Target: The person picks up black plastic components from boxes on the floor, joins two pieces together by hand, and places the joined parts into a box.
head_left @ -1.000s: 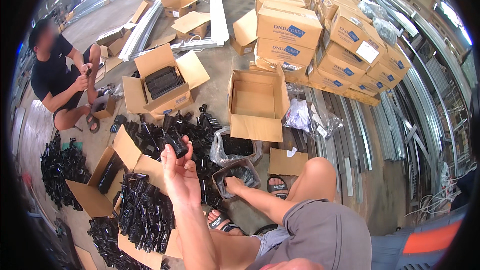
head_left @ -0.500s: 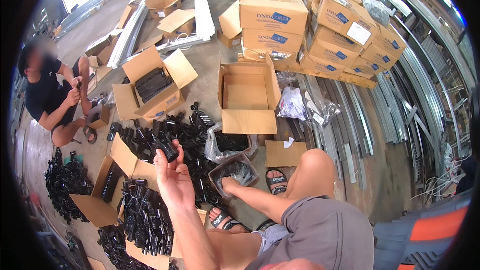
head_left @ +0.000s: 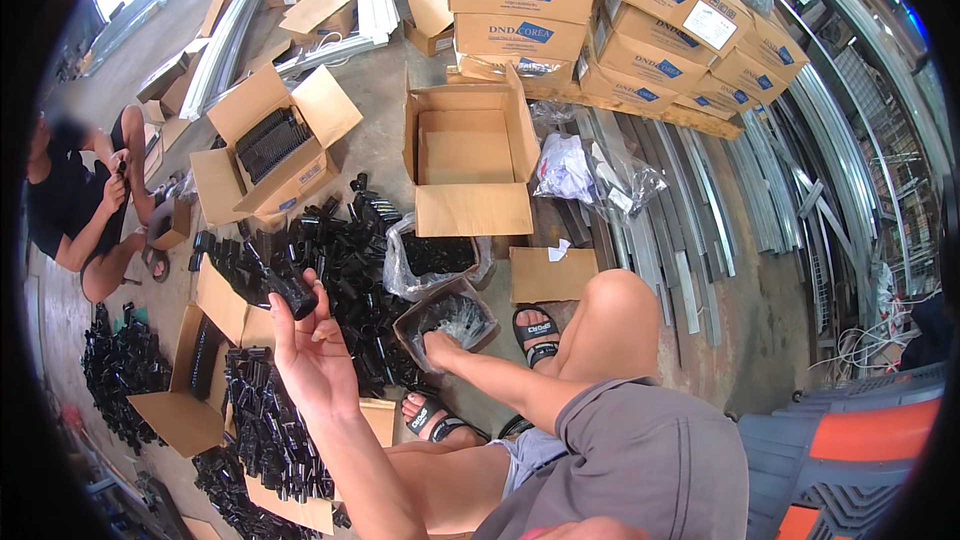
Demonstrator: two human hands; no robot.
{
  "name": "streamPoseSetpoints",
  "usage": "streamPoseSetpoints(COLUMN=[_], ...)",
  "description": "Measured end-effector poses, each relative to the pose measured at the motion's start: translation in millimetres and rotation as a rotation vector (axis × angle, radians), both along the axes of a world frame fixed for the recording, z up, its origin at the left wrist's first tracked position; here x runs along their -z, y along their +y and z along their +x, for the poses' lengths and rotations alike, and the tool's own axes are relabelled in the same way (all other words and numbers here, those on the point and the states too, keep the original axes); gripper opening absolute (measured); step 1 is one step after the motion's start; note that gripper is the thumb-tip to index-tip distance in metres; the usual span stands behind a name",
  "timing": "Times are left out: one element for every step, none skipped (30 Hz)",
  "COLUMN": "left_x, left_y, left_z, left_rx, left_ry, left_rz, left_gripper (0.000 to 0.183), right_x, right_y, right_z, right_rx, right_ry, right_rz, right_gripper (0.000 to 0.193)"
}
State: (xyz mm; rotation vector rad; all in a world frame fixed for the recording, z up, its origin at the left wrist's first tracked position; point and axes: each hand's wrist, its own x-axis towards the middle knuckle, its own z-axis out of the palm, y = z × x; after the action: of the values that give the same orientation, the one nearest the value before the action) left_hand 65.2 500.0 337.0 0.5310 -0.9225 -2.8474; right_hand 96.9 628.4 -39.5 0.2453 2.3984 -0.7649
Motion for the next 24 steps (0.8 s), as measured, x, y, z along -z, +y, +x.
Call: streamPoseSetpoints(left_x=[0,2,3,4,4,3,3,2,2,1,2,2,1,3,7,6,4,2,3,4,5,3,2,2], left_y=[-2,-3,-5,-6,-8,-7,-5,-5,-6,-6,-5,-5,-5,-4,-9,-8,-3,0,-1,-1,3,4,9,15], left_z=[1,1,1,1,2,0,0,0,-1,0,0,1,1,0,2,2,2,2,2,1,-1,1,1,-1], left_rx=[-0.004,-0.007,-0.013,-0.019,-0.026,-0.028,-0.029,-0.028,-0.03,-0.03,-0.027,-0.014,-0.004,-0.003,-0.021,-0.023,-0.023,-0.025,-0.026,-0.026,-0.014,-0.015,-0.012,-0.005], left_ry=[-0.004,-0.004,0.002,0.007,0.01,0.004,-0.002,0.002,-0.004,-0.011,-0.002,0.004,0.014,0.035,0.035,0.037,0.032,0.059,0.038,0.017,0.034,0.048,0.054,0.059], left_rz=[-0.01,-0.014,-0.015,-0.017,-0.02,-0.012,-0.005,-0.001,-0.008,-0.015,-0.009,-0.015,-0.02,-0.013,-0.017,-0.015,-0.039,-0.028,-0.061,-0.093,-0.092,-0.085,-0.089,-0.093], left_gripper=[0.041,0.041,0.041,0.041,0.041,0.041,0.041,0.041,0.041,0.041,0.041,0.039,0.037,0.037,0.039,0.04,0.035,0.035,0.029,0.023,0.021,0.02,0.02,0.02], right_x=[-4,-8,-13,-18,-23,-23,-23,-23,-22,-22,-22,-24,-29,-35,-51,-63,-74,-89,-110,-132,-156,-190,-228,-265], right_y=[-2,-4,-5,-7,-9,-4,-1,2,5,8,13,17,17,20,16,19,22,26,25,23,29,30,33,38], right_z=[1,3,3,2,1,-1,-2,0,-1,-1,2,2,2,1,-1,-3,-7,-15,-20,-26,-39,-49,-58,-67], right_rx=[-0.004,0.0,-0.001,-0.008,-0.015,-0.012,-0.011,-0.041,-0.072,-0.071,0.017,0.101,0.248,0.302,0.355,0.42,0.459,0.452,0.516,0.574,0.528,0.486,0.477,0.47], right_ry=[0.0,-0.005,-0.005,-0.001,-0.011,-0.017,-0.012,0.008,0.033,0.043,0.105,0.174,0.222,0.288,0.316,0.349,0.381,0.408,0.41,0.405,0.478,0.526,0.557,0.589], right_rz=[-0.004,0.001,0.007,0.004,-0.001,0.001,0.006,0.024,0.044,0.05,-0.007,-0.064,-0.136,-0.192,-0.242,-0.285,-0.316,-0.312,-0.507,-0.703,-0.727,-0.83,-0.898,-0.963], right_gripper=[0.02,0.021,0.021,0.021,0.023,0.025,0.025,0.024,0.024,0.024,0.022,0.021,0.019,0.019,0.019,0.02,0.019,0.019,0.019,0.018,0.019,0.021,0.021,0.021])
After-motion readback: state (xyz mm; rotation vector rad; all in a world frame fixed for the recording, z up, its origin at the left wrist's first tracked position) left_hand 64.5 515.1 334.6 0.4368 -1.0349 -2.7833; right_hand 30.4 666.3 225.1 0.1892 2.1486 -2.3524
